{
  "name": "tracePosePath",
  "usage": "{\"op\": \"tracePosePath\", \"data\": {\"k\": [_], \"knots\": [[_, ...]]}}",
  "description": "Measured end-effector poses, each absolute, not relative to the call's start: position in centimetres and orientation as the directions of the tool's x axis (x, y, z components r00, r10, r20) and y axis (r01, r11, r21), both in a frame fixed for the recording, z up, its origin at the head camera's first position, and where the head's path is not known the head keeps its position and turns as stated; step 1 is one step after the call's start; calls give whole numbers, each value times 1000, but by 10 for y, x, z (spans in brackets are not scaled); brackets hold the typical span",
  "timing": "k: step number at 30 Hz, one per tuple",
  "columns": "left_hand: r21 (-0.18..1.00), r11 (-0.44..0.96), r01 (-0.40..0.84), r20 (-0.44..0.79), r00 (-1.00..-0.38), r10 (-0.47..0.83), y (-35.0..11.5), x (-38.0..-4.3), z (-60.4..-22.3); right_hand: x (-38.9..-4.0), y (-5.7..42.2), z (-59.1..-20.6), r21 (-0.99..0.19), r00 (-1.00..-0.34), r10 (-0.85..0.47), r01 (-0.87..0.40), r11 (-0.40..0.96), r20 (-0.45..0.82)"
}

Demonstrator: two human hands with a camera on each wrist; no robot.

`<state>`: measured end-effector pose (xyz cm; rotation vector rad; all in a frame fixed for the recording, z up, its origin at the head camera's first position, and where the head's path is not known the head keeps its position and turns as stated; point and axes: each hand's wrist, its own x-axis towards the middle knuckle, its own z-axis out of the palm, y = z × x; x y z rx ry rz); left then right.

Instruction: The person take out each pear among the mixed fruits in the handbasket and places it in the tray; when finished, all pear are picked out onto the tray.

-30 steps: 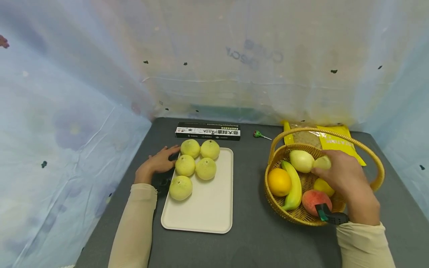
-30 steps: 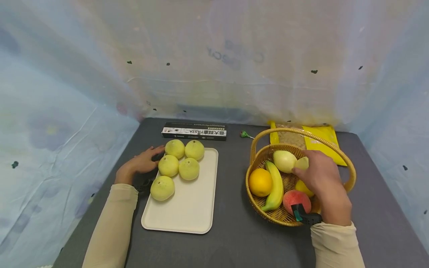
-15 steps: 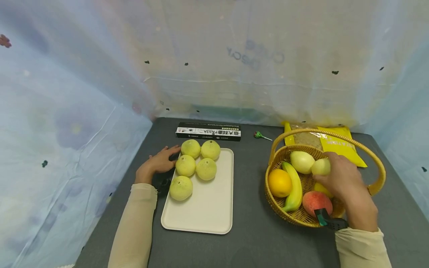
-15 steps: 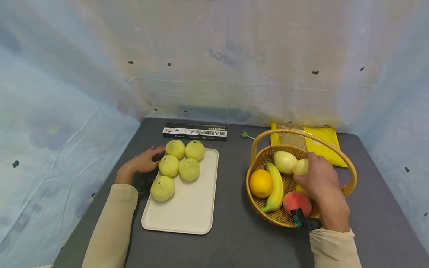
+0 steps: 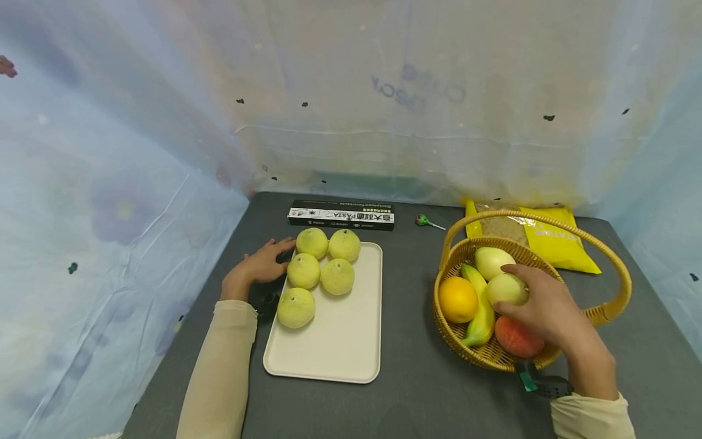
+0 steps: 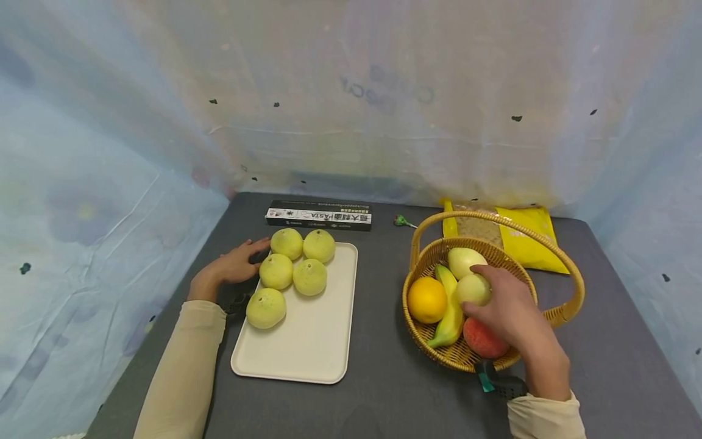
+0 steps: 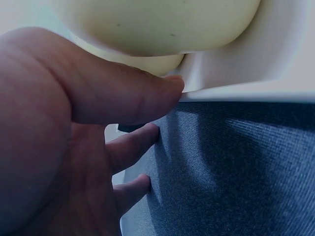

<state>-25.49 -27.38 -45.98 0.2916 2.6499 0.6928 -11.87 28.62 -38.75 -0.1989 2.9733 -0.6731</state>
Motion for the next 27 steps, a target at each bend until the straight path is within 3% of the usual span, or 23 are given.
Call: {"op": "tracePosePath", "data": {"k": [8,17,27], "knots": [[503,858,101,-310,-906,289,-274,-255,-458,-106,291,-401,-480,-999,-49,-42,876,-2],[504,859,90,-319,-905,282,-274,-254,-457,-98,284,-403,-591,-993,-7,-74,803,115],[506,858,89,-320,-904,282,-274,-255,-459,-86,271,-388,-700,-960,-75,-249,669,270]]}}
